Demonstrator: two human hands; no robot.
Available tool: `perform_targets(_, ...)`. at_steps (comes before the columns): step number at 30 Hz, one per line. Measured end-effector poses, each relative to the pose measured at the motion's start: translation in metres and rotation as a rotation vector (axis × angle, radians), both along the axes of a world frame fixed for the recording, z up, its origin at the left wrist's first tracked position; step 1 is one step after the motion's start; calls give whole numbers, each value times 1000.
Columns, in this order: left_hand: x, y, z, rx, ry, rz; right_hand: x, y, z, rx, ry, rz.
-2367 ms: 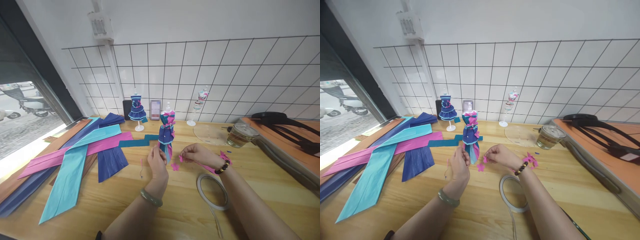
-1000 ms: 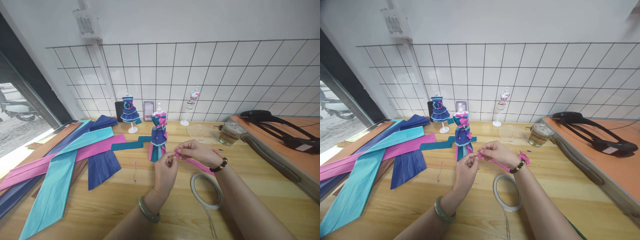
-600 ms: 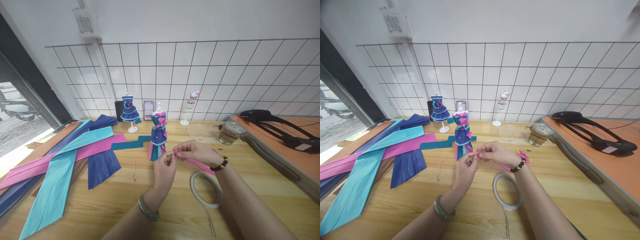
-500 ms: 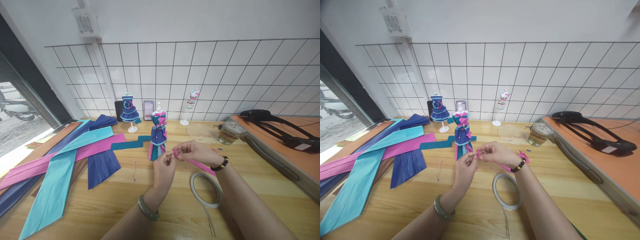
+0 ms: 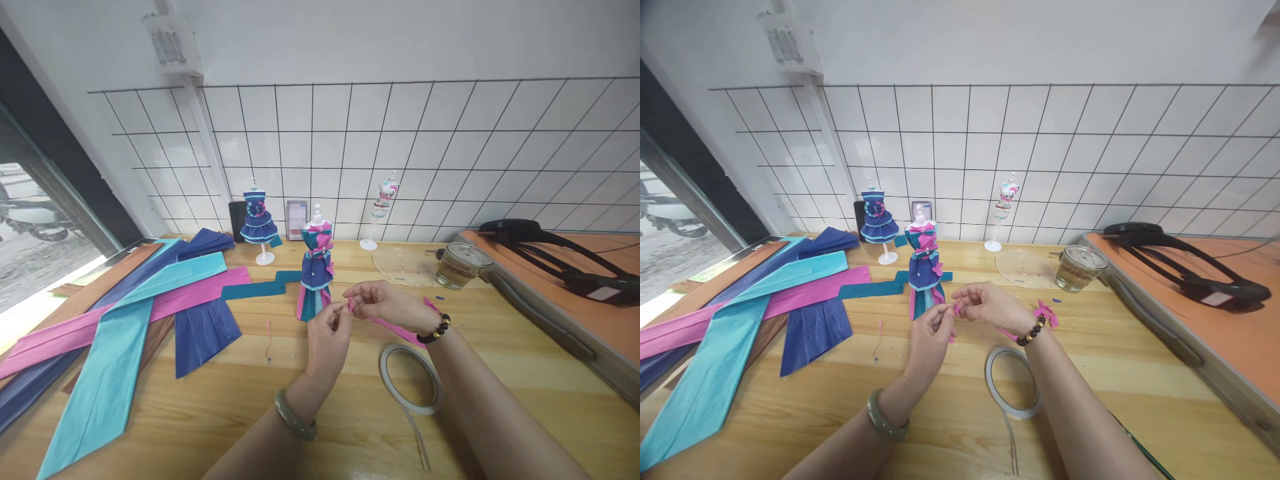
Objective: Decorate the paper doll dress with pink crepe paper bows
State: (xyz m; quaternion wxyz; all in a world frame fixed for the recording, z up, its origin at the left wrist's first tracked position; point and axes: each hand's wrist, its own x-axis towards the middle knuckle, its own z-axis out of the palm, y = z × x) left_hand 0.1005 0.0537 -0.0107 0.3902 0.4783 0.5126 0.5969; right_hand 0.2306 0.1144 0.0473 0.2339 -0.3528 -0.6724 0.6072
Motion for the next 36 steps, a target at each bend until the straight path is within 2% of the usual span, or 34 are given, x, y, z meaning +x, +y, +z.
perform_targets(7, 0, 1, -5, -16, 10, 6, -1, -4, 8, 20, -52, -26)
perform_targets(11, -1, 1, -3, -34, -44, 14, 4, -1, 6, 25, -55, 16)
perform_targets(15, -3, 5, -2, -131, -78, 21, 10, 4, 4, 41, -64, 27)
perform_targets(19, -5, 12, -9, -208, -48, 9, 16, 6, 6, 73, -85, 0)
perform_targets(23, -8, 13, -12, -254, 53, -41, 21, 6, 9, 78, -56, -7)
perform_targets(27, -12, 6, -3, -265, 230, -93, 21, 6, 11, 61, -54, -1)
perform_targets(31, -14, 3, 7, -191, 407, -43, 18, 4, 12, 20, -17, 41)
perform_targets(36, -17, 3, 13, -105, 567, 61, 18, 3, 12, -18, 28, 49)
